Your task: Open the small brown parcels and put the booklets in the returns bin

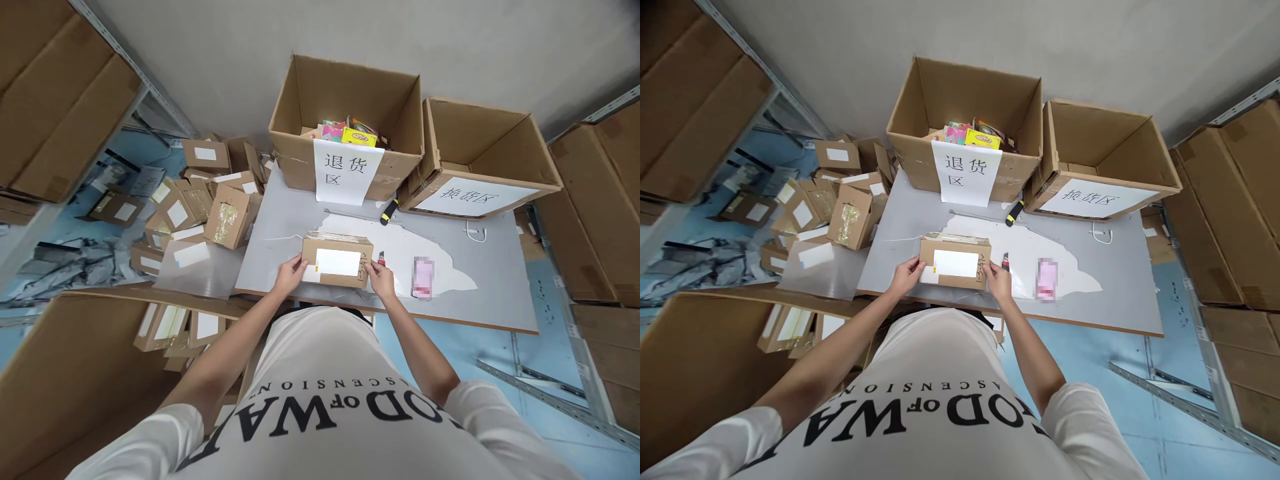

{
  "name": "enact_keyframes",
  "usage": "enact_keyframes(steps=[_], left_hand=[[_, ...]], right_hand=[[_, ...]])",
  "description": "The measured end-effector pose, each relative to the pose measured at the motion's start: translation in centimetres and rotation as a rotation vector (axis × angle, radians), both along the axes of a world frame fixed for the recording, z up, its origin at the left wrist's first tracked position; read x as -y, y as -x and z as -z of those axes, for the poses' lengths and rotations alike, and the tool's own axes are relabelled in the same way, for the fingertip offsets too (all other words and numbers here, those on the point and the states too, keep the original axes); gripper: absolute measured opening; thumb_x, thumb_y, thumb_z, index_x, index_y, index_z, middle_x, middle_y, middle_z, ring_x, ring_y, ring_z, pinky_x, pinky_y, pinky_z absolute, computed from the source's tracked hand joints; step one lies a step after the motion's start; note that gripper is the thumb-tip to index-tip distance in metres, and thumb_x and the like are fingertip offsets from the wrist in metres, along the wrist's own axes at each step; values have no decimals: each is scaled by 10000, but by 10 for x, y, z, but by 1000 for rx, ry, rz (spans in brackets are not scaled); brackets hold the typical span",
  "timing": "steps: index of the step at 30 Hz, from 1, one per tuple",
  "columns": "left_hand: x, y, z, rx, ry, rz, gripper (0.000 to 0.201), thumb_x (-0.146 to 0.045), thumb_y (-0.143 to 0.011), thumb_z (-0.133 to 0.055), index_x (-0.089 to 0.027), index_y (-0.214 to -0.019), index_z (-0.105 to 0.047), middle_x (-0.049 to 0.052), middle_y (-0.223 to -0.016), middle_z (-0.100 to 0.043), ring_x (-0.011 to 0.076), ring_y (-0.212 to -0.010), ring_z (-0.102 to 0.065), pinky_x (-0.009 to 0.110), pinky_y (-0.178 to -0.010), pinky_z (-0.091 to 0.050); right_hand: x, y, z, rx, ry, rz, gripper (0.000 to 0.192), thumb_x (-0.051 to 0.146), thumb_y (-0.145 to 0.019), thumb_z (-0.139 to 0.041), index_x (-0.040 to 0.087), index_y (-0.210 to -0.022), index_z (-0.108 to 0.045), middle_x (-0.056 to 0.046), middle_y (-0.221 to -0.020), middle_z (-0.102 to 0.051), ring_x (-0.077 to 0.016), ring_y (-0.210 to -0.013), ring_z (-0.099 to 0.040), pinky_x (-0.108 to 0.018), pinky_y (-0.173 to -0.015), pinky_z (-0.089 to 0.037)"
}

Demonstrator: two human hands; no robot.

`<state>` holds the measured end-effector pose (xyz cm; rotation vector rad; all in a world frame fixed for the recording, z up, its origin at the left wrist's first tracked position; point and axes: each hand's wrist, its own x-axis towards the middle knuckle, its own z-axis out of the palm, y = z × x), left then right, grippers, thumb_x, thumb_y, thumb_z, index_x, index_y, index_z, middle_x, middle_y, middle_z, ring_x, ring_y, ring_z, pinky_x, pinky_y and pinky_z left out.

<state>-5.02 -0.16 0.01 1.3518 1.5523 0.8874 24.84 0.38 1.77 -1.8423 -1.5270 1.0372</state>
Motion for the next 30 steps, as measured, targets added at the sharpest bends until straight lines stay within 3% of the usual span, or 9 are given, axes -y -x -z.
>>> enact_keyframes(steps=[6,13,18,24,30], left_hand=[[-12,0,17,-35,57,6,531,-462,-834,-533,-141,-1251,-602,79,-1155,-676,264,-1012,-648,367,-897,-498],[-14,3,44,197,188,41,764,-596,-704,-632,-108,-1287,-560,116,-1216,-639,278,-1087,-616,395,-961,-470],[-13,5,52,358,241,15,879,-654,-608,-687,-105,-1282,-559,137,-1271,-596,296,-1143,-580,440,-1012,-430],[-9,1,54,401,256,-51,893,-663,-578,-704,-101,-1259,-573,145,-1244,-615,312,-1153,-571,472,-1003,-435],[-5,4,58,375,270,-111,726,-573,-720,-647,-103,-1266,-562,150,-1296,-576,293,-1212,-531,455,-1027,-420]], right_hand=[[-7,4,4,210,106,8,473,532,-897,-418,199,-995,-740,-90,-881,-747,-230,-797,-677,-286,-684,-467],[-17,9,20,298,187,-11,472,521,-902,-421,185,-1001,-737,-100,-875,-742,-215,-799,-674,-270,-683,-453],[-15,7,33,199,161,46,484,561,-867,-457,184,-984,-737,-103,-898,-744,-220,-817,-678,-283,-704,-471],[-13,4,42,163,125,94,514,621,-811,-489,176,-854,-743,-108,-821,-742,-224,-759,-671,-301,-701,-486],[-6,1,53,-29,109,130,531,587,-836,-443,147,-972,-706,-103,-919,-734,-211,-834,-672,-313,-762,-515]])
